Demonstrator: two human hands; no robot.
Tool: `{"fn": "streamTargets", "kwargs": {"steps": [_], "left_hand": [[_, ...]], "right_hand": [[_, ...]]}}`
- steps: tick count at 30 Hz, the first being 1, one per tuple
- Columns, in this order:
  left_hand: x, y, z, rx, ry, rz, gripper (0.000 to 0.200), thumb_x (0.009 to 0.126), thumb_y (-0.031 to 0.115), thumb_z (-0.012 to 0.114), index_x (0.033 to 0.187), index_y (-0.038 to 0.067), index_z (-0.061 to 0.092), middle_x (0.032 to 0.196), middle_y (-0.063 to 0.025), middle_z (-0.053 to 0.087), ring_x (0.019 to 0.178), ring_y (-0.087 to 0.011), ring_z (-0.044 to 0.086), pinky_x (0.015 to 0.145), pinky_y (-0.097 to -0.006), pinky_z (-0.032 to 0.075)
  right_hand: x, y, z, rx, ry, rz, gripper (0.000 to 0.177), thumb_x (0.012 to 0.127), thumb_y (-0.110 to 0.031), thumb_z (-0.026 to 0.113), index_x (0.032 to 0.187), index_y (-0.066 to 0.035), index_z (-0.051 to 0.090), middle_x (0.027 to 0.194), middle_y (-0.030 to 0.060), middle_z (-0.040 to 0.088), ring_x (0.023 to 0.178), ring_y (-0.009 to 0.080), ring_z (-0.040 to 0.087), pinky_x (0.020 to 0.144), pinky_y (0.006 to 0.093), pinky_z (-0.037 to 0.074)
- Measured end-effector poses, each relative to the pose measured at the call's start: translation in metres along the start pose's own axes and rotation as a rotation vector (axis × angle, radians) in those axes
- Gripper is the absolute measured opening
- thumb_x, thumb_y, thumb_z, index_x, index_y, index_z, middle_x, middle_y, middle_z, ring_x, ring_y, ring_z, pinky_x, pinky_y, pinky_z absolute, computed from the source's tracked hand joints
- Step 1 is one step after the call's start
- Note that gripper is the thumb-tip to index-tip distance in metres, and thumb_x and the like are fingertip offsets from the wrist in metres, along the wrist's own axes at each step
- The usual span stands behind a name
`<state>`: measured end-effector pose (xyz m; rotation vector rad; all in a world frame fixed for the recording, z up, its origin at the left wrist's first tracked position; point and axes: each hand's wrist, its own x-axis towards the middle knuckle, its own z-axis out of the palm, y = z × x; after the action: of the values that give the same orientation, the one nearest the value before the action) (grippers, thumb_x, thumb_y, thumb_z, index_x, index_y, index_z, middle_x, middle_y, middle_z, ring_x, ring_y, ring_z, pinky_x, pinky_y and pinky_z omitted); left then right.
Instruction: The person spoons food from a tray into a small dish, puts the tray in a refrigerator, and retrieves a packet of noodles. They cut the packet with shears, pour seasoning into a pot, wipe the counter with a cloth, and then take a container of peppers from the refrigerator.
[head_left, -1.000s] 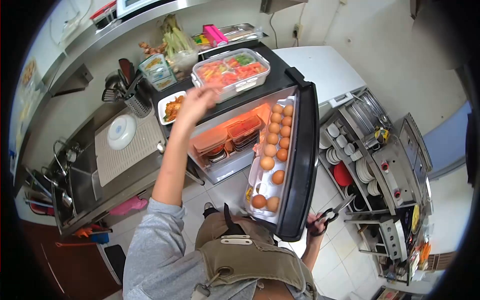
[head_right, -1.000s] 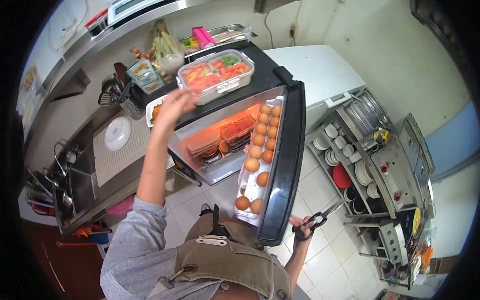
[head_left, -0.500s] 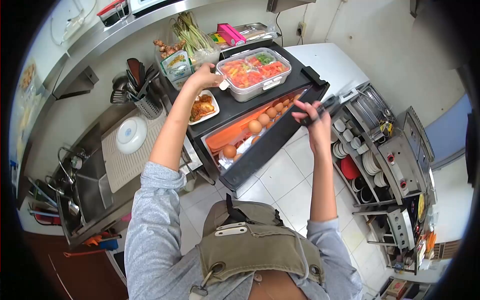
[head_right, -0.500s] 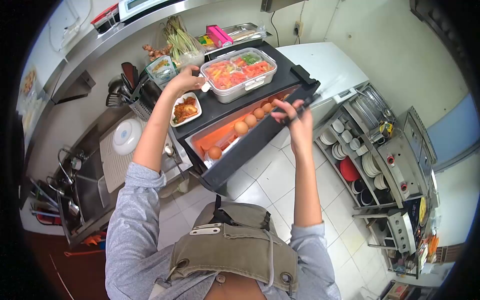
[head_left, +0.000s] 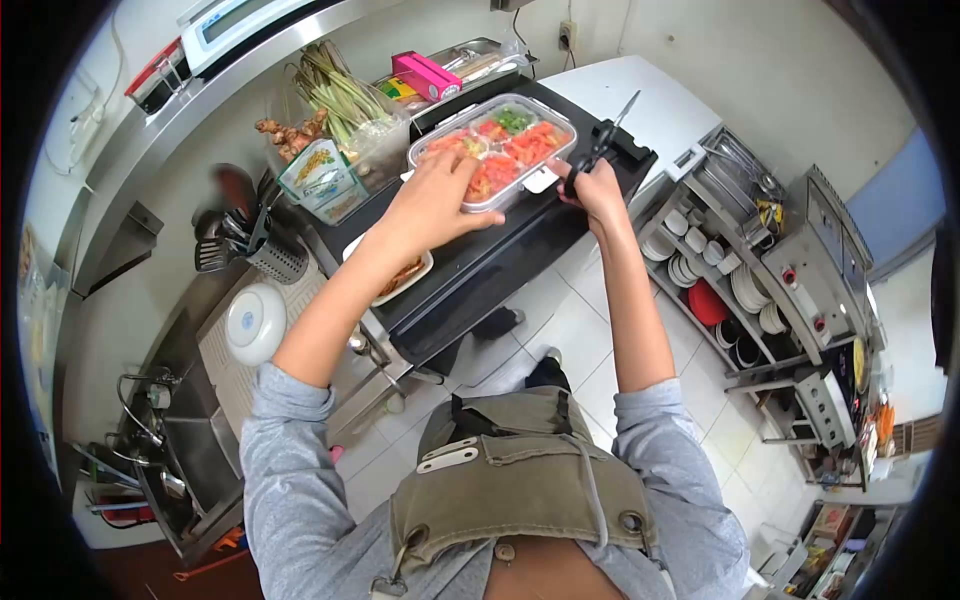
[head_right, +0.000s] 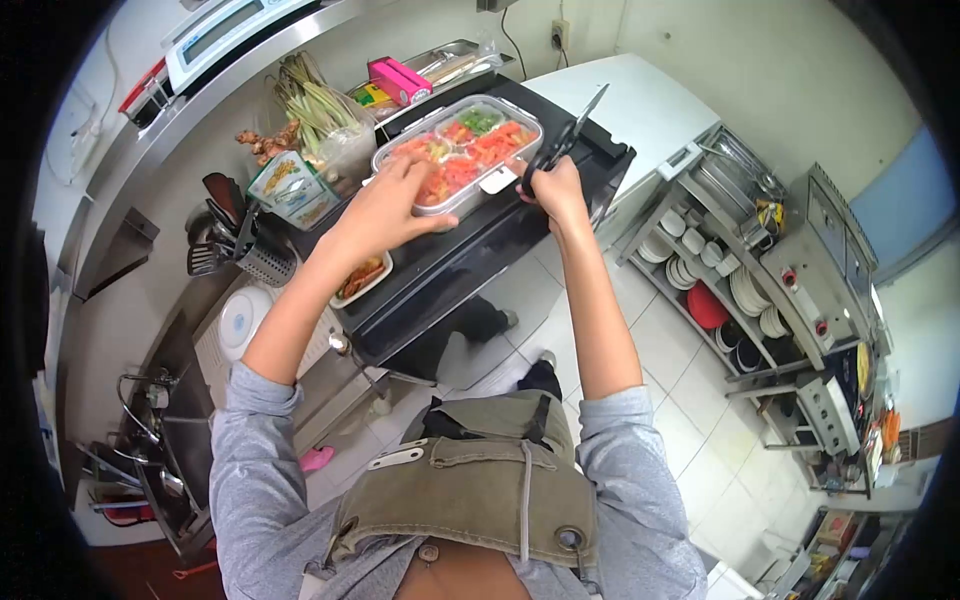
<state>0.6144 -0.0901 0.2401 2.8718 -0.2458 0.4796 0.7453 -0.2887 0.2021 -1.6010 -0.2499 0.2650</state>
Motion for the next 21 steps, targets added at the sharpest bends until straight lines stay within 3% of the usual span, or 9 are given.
{"fn": "streamTargets", "kwargs": {"steps": [3, 4, 6, 8, 9, 11, 17, 19, 21], "left_hand": [[0.003, -0.005, 0.007, 0.001, 0.004, 0.056, 0.059, 0.075, 0.038, 0.066, 0.117, 0.002, 0.047, 0.124, -0.0209, 0.041, 0.118, -0.0385, 0.039, 0.096, -0.041, 0.037], [0.006, -0.007, 0.009, 0.004, 0.025, 0.102, 0.061, 0.075, 0.039, 0.066, 0.118, 0.002, 0.045, 0.125, -0.0213, 0.04, 0.118, -0.0385, 0.039, 0.096, -0.0408, 0.038], [0.012, -0.003, 0.011, 0.045, 0.071, 0.093, 0.058, 0.072, 0.036, 0.068, 0.114, 0.002, 0.045, 0.119, -0.0201, 0.043, 0.112, -0.0384, 0.043, 0.092, -0.0413, 0.041], [0.02, 0.003, 0.003, 0.005, -0.05, 0.011, 0.054, 0.067, 0.028, 0.069, 0.108, 0.003, 0.046, 0.113, -0.0187, 0.045, 0.105, -0.0383, 0.046, 0.086, -0.0421, 0.043], [0.023, 0.002, 0.005, -0.015, -0.002, 0.015, 0.048, 0.064, 0.024, 0.068, 0.102, 0.003, 0.046, 0.106, -0.0172, 0.046, 0.1, -0.0377, 0.048, 0.084, -0.0423, 0.043], [0.03, -0.001, 0.002, -0.056, -0.048, 0.001, 0.052, 0.064, 0.025, 0.068, 0.106, 0.002, 0.047, 0.107, -0.0181, 0.046, 0.102, -0.0379, 0.048, 0.089, -0.0426, 0.041], [0.038, -0.005, 0.01, -0.072, -0.005, -0.041, 0.052, 0.066, 0.028, 0.07, 0.109, 0.006, 0.051, 0.117, -0.0145, 0.046, 0.116, -0.0346, 0.043, 0.104, -0.0467, 0.029], [0.045, 0.005, 0.022, 0.017, 0.022, -0.089, 0.05, 0.068, 0.028, 0.07, 0.109, 0.006, 0.051, 0.118, -0.0139, 0.046, 0.117, -0.0343, 0.043, 0.104, -0.0469, 0.029], [0.051, 0.017, 0.031, 0.162, 0.035, -0.081, 0.044, 0.071, 0.026, 0.067, 0.109, 0.01, 0.053, 0.116, -0.0123, 0.05, 0.115, -0.0318, 0.046, 0.1, -0.0453, 0.034]], "right_hand": [[0.03, 0.007, -0.015, -0.146, 0.112, -0.138, 0.039, 0.073, -0.023, 0.074, 0.083, 0.002, 0.047, 0.067, 0.007, 0.057, 0.051, 0.0123, 0.055, 0.038, 0.024, 0.042], [0.033, -0.006, -0.019, -0.226, 0.187, -0.165, 0.042, 0.074, -0.029, 0.073, 0.081, 0.002, 0.046, 0.069, 0.0105, 0.058, 0.053, 0.0167, 0.057, 0.045, 0.0278, 0.045], [0.106, 0.033, -0.049, -0.512, 0.28, -0.399, 0.039, 0.08, -0.032, 0.068, 0.076, 0.002, 0.048, 0.064, 0.0074, 0.058, 0.05, 0.0133, 0.054, 0.048, 0.0261, 0.044], [0.134, 0.017, -0.055, -0.481, 0.087, -0.282, 0.04, 0.08, -0.034, 0.067, 0.082, 0.002, 0.05, 0.072, 0.0087, 0.06, 0.061, 0.0117, 0.056, 0.056, 0.0255, 0.045], [0.138, 0.002, -0.053, -0.407, -0.06, -0.197, 0.039, 0.08, -0.034, 0.068, 0.082, 0.001, 0.05, 0.071, 0.0069, 0.058, 0.062, 0.011, 0.054, 0.056, 0.0259, 0.044], [0.145, -0.016, -0.049, -0.279, -0.332, -0.061, 0.044, 0.076, -0.035, 0.072, 0.091, 0.001, 0.051, 0.072, 0.0039, 0.056, 0.061, 0.0103, 0.051, 0.055, 0.0238, 0.043], [0.183, -0.011, -0.061, -0.126, -0.553, 0.21, 0.049, 0.071, -0.032, 0.077, 0.095, -0.001, 0.047, 0.077, 0.0003, 0.049, 0.065, 0.0075, 0.048, 0.056, 0.0216, 0.043], [0.201, -0.006, -0.068, -0.174, -0.604, 0.24, 0.05, 0.069, -0.033, 0.078, 0.093, -0.006, 0.044, 0.081, -0.0003, 0.042, 0.073, 0.0075, 0.047, 0.059, 0.0214, 0.044], [0.203, -0.024, -0.067, -0.244, -0.692, 0.228, 0.041, 0.071, -0.028, 0.076, 0.088, -0.008, 0.044, 0.078, 0.0, 0.047, 0.067, 0.0075, 0.05, 0.059, 0.0211, 0.046]]}}
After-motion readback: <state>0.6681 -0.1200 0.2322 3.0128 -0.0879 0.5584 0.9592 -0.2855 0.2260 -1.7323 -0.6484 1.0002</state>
